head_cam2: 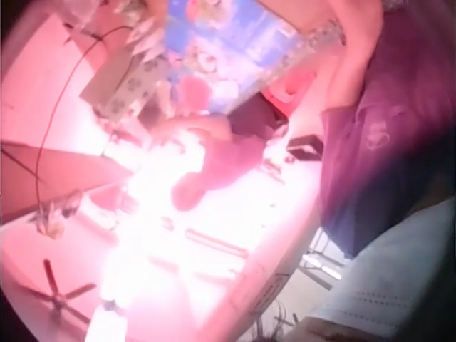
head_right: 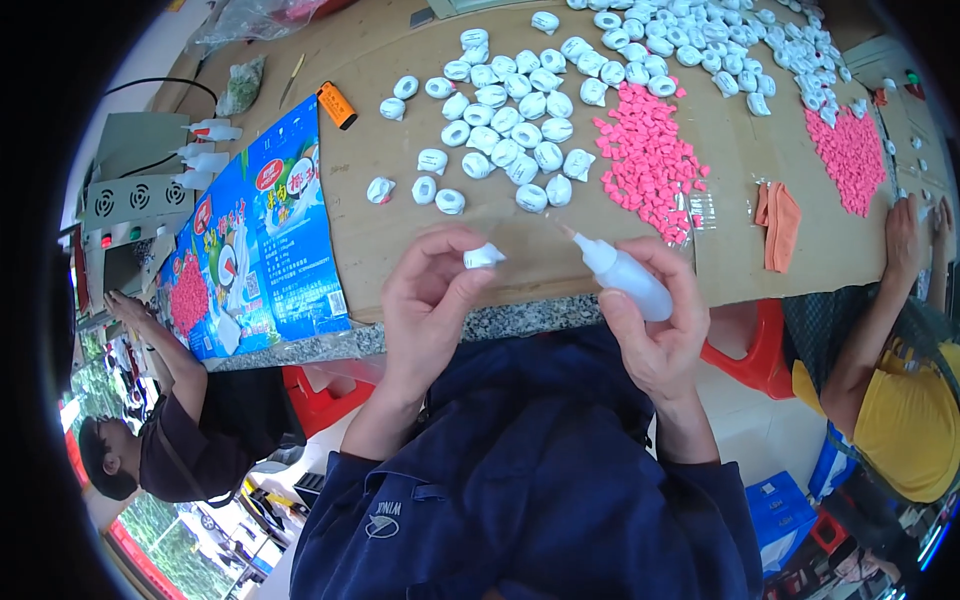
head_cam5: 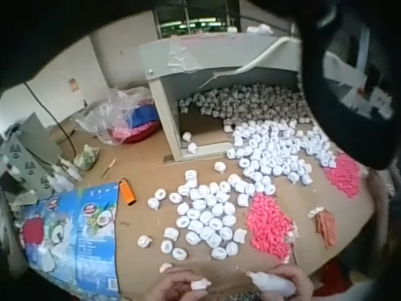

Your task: The recorder is applying glue to small white plastic components and assembling them at a factory workbench.

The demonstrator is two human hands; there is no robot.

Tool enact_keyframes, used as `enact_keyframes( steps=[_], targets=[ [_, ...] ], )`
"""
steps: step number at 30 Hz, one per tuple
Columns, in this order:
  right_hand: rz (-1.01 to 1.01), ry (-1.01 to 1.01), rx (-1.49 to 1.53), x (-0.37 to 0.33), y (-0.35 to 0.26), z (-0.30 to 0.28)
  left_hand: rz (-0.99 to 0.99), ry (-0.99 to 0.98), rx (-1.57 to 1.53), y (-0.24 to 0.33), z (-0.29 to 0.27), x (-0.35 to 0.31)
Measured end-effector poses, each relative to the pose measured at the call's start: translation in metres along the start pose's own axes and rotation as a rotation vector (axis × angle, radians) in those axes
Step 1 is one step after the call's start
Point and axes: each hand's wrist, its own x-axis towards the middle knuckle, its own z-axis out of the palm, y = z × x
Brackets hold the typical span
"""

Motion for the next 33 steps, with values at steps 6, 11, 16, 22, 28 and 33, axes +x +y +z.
enact_keyframes(
  steps=[6,11,16,22,28,33],
  targets=[
    [0.062,-0.019,0.055,-0.003,-0.008,-0.004,-0.578,-0.140,-1.118,-0.024,-0.007,-0.014],
    [0.107,-0.093,0.061,-0.001,-0.016,0.003,-0.564,-0.110,-1.119,-0.023,-0.009,-0.013],
    [0.137,-0.056,-0.013,-0.001,-0.017,0.011,-0.544,-0.116,-1.082,-0.023,-0.007,-0.012],
    [0.150,-0.047,-0.008,-0.001,-0.015,0.013,-0.543,-0.112,-1.050,-0.024,-0.003,-0.013],
    [0.164,-0.074,-0.016,0.000,-0.018,0.010,-0.522,-0.112,-1.054,-0.023,-0.003,-0.011],
    [0.142,-0.068,-0.011,0.003,-0.017,0.007,-0.505,-0.090,-1.027,-0.022,-0.004,-0.010]
  ],
)
